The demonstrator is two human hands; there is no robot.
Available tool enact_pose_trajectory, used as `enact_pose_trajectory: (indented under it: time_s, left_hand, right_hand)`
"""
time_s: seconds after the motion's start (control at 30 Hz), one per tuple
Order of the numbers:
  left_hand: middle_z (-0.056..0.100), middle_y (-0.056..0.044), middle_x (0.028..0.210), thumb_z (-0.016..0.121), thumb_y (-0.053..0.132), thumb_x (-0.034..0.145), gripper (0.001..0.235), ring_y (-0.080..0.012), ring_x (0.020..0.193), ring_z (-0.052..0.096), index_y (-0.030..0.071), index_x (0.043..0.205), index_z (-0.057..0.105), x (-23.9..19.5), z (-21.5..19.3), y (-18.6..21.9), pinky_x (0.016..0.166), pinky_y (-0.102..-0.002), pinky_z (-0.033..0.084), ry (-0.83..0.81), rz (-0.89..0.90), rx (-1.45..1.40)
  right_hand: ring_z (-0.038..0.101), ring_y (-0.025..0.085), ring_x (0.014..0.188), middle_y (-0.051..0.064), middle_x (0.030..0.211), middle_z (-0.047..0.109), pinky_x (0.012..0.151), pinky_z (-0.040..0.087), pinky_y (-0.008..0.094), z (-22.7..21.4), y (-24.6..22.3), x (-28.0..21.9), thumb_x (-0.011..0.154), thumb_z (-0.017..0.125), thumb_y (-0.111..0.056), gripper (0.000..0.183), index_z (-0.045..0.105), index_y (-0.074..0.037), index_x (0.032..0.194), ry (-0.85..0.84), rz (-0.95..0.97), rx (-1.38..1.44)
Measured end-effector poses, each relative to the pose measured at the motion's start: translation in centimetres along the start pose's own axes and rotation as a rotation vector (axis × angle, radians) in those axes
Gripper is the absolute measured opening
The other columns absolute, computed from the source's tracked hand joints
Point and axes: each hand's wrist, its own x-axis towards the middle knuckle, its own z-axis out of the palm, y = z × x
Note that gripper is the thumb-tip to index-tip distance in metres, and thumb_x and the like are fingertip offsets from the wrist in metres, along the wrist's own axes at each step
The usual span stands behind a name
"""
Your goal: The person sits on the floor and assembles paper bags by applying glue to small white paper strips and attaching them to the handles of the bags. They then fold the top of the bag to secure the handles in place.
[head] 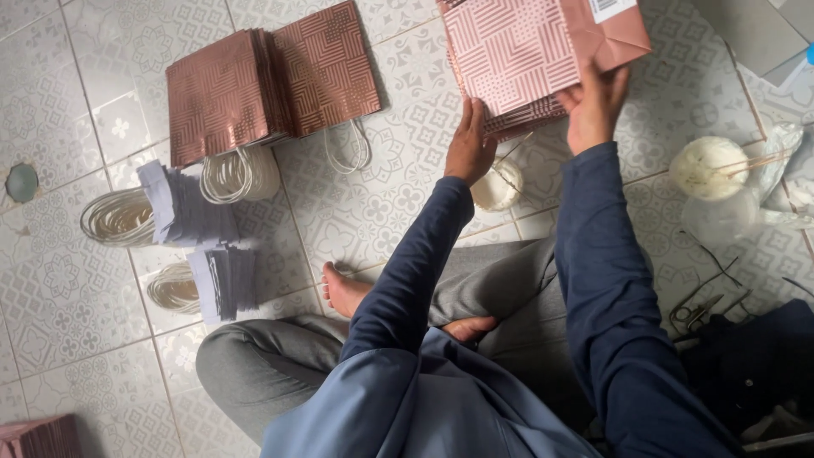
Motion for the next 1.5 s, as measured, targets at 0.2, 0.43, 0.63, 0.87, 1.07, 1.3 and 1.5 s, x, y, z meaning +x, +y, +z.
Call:
enact_pose_trajectory:
  time_s: [0.2, 0.43, 0.63, 0.87, 1.07, 1.3, 1.5]
  left_hand:
    - [0.034, -0.018, 0.165, 0.051, 0.044, 0.104, 0.063, -0.0278, 0.151, 0.038, 0.007, 0.154, 0.041, -0.1, -5.8, 1.9, 0.124, -0.041, 0.039, 0.17, -0.086, -0.638]
    - [0.043, -0.013, 0.162, 0.041, 0.065, 0.091, 0.08, -0.032, 0.142, 0.053, 0.017, 0.155, 0.04, -7.7, -25.1, 7.0, 0.113, -0.048, 0.042, 0.218, -0.467, -1.0]
    - [0.042, -0.015, 0.162, 0.041, 0.07, 0.091, 0.086, -0.0327, 0.15, 0.042, 0.019, 0.159, 0.031, -15.0, -30.1, 4.2, 0.12, -0.052, 0.033, 0.122, -0.394, -1.003]
    - [0.06, -0.009, 0.119, 0.073, 0.027, 0.09, 0.058, -0.0221, 0.097, 0.067, 0.016, 0.142, 0.051, -23.7, -25.8, -6.1, 0.084, -0.046, 0.063, 0.424, -0.682, -1.294]
    - [0.067, -0.005, 0.094, 0.068, 0.012, 0.097, 0.022, -0.0239, 0.081, 0.074, 0.017, 0.116, 0.061, -31.3, -27.4, -10.8, 0.075, -0.043, 0.067, 0.754, -0.7, -1.562]
    - [0.073, -0.009, 0.095, 0.066, 0.011, 0.1, 0.015, -0.028, 0.085, 0.077, 0.014, 0.113, 0.06, -33.7, -26.1, -13.4, 0.078, -0.047, 0.066, 0.874, -0.768, -1.654]
    - [0.074, -0.01, 0.1, 0.068, 0.012, 0.099, 0.019, -0.0271, 0.086, 0.078, 0.015, 0.116, 0.061, -33.3, -22.9, -15.2, 0.076, -0.043, 0.068, 0.807, -0.799, -1.617]
  right_hand:
    - [0.076, 0.03, 0.114, 0.007, 0.139, 0.068, 0.088, 0.065, 0.055, -2.6, 5.7, 2.5, 0.104, 0.068, -0.025, 0.048, 0.042, -0.032, 0.143, -0.107, -0.042, 0.109]
    - [0.074, 0.037, 0.125, 0.014, 0.14, 0.072, 0.095, 0.067, 0.054, 0.3, -2.7, -4.5, 0.097, 0.077, -0.009, 0.049, 0.058, -0.026, 0.139, -0.123, 0.001, 0.215]
    - [0.062, 0.019, 0.128, 0.005, 0.136, 0.066, 0.119, 0.05, 0.038, 6.9, -3.0, -13.3, 0.097, 0.072, -0.014, 0.033, 0.062, -0.012, 0.128, -0.47, -0.101, -0.137]
    - [0.054, 0.018, 0.133, 0.005, 0.143, 0.058, 0.121, 0.042, 0.038, 13.9, 2.9, -17.4, 0.1, 0.063, -0.013, 0.048, 0.051, -0.009, 0.146, -0.889, 0.046, -0.246]
    - [0.056, 0.017, 0.128, 0.008, 0.136, 0.063, 0.118, 0.044, 0.044, 22.7, 4.3, -25.6, 0.103, 0.063, -0.012, 0.042, 0.053, -0.005, 0.144, -1.018, 0.197, -0.166]
    - [0.065, 0.024, 0.104, 0.011, 0.113, 0.067, 0.089, 0.054, 0.038, 13.3, 14.6, -23.5, 0.112, 0.064, -0.041, 0.038, 0.071, -0.006, 0.123, -0.758, -0.194, -0.787]
    - [-0.01, 0.056, 0.153, 0.021, 0.173, -0.005, 0.118, 0.001, 0.078, 12.4, 13.8, -35.1, 0.102, 0.073, -0.03, 0.09, 0.013, -0.019, 0.168, -0.297, 0.375, -0.506]
